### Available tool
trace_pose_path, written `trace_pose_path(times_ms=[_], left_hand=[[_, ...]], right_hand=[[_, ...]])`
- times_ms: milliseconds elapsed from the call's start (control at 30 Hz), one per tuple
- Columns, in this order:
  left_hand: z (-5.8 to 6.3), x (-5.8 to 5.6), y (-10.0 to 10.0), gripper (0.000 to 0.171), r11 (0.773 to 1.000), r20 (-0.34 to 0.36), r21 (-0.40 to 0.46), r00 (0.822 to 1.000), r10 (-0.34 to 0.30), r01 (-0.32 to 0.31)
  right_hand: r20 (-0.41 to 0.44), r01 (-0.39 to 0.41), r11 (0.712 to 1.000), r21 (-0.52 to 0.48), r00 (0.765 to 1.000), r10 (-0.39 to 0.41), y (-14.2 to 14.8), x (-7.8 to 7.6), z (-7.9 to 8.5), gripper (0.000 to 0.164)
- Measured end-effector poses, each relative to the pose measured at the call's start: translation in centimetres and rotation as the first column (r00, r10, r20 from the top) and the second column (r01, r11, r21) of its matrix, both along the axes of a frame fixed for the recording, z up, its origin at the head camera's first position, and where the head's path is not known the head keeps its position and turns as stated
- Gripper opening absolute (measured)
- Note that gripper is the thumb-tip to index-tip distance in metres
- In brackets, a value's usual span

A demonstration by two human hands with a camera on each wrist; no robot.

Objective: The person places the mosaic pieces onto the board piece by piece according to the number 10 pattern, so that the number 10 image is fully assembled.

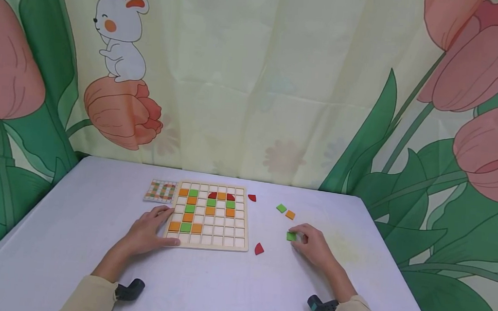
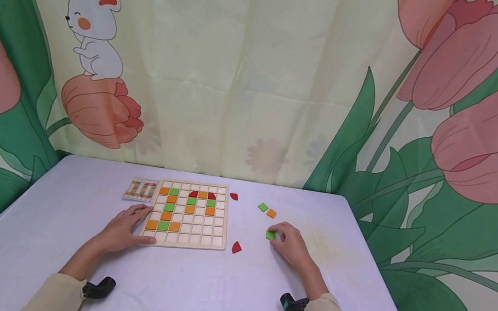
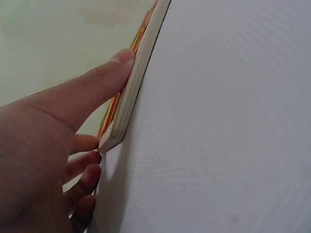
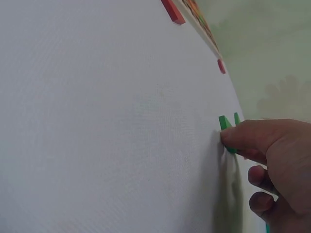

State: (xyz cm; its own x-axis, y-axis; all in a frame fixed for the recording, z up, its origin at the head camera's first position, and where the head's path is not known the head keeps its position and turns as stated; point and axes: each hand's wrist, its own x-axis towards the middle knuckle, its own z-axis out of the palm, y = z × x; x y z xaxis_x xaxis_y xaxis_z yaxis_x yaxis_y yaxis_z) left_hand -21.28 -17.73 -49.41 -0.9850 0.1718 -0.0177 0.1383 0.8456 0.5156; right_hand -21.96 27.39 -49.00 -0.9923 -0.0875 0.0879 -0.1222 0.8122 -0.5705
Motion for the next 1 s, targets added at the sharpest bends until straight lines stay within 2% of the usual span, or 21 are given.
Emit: trace_pose_path(times_ms=[467, 1000], left_hand=[[-0.1, 0.0, -0.1, 0.104, 1.0, -0.01, -0.001, 1.0, -0.002, 0.002], [0.2, 0.1, 0.1, 0.105, 1.0, -0.003, 0.002, 1.0, 0.001, -0.001]], right_hand=[[-0.051, -0.034, 0.999, -0.028, 0.998, 0.032, -1.1, -0.2, -0.3, 0.022], [-0.067, -0.096, 0.993, -0.072, 0.994, 0.091, -5.4, -1.3, 0.2, 0.013]])
